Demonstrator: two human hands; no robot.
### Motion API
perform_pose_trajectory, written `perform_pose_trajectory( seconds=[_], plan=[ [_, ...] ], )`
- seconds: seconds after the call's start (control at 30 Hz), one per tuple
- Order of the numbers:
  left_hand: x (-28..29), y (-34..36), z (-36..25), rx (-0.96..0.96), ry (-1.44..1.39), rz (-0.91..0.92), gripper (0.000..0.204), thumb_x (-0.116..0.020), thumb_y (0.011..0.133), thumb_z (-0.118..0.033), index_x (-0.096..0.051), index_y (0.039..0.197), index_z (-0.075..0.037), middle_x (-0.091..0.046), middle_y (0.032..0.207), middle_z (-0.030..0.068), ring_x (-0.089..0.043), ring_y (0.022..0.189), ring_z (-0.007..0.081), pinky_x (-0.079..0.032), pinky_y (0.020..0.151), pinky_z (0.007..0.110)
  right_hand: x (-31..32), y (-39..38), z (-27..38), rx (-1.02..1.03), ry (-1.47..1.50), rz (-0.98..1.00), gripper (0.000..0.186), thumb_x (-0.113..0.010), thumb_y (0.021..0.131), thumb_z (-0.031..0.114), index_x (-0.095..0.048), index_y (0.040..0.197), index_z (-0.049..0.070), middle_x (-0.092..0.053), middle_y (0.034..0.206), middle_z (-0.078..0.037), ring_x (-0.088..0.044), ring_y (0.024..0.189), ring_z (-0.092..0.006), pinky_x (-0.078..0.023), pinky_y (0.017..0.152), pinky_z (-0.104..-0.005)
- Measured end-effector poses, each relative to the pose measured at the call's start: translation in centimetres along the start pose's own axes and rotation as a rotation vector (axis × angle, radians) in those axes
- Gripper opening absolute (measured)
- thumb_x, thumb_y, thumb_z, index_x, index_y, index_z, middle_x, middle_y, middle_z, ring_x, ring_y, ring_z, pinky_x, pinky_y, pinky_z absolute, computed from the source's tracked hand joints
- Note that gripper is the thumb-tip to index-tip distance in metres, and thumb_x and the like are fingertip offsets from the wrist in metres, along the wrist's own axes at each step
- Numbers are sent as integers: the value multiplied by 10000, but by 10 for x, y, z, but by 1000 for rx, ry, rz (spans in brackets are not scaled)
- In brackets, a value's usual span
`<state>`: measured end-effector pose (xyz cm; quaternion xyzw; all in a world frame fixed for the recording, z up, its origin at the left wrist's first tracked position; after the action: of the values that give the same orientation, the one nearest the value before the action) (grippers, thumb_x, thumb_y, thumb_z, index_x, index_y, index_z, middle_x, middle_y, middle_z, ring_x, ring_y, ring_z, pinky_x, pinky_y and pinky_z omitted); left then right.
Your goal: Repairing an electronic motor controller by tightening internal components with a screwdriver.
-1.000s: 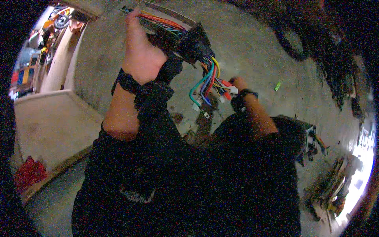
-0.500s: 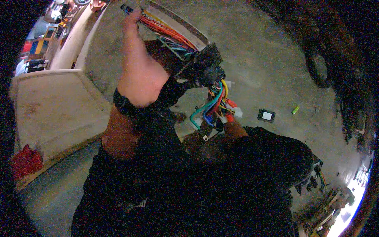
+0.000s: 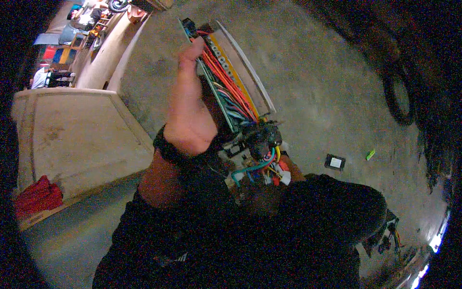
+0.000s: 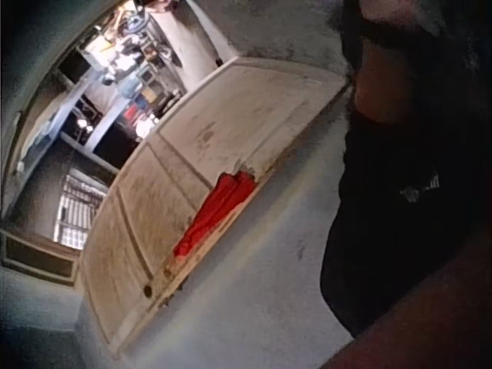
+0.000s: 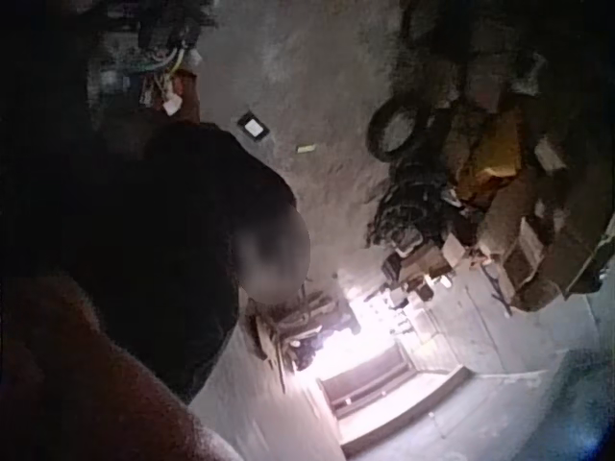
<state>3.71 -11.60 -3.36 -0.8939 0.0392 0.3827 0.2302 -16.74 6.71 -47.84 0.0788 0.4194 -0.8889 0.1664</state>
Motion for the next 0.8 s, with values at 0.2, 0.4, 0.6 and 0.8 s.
perform_pose_trajectory(
  seconds=[0.2, 0.4, 0.6, 0.8],
  plan=[
    [-6, 4, 13, 63, 33, 38, 482, -591, 880, -554, -574, 1121, -137, -638, 987, 35, -614, 881, 202, -508, 770, 381, -37, -9, 63, 47, -63, -63, 269, -648, 909, 256, -657, 1032, 18, -695, 882, -85, -637, 705, -199, -515, 638, -339],
    [-25, 4, 25, 138, -64, 44, 471, -621, 860, -549, -589, 1092, -140, -641, 910, 37, -617, 813, 195, -512, 746, 366, -49, -80, 136, 37, -152, -204, 289, -657, 907, 268, -654, 1038, 10, -695, 893, -86, -632, 707, -196, -513, 637, -336],
    [-48, 1, 49, 185, -28, 89, 496, -630, 822, -618, -604, 969, -145, -609, 781, 27, -605, 706, 190, -517, 664, 343, -78, -201, 239, 20, -276, -426, 310, -666, 905, 279, -651, 1045, 3, -696, 905, -87, -628, 710, -193, -511, 636, -333],
    [-126, -13, 104, 408, -85, 287, 529, -622, 836, -609, -579, 1060, -132, -617, 864, 37, -621, 774, 203, -536, 725, 361, 66, -192, 314, 213, -1015, -827, 175, -635, 920, 240, -654, 961, 71, -693, 875, -79, -633, 733, -210, -519, 636, -363]
  ],
)
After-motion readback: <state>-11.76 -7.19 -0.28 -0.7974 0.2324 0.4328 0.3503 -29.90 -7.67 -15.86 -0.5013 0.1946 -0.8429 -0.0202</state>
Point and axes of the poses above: each hand's wrist, its own y-axis towards the middle knuckle, its own x-axis out of the back of the hand, z = x × y, the point moved 10 cm from there along y, towards the middle knuckle
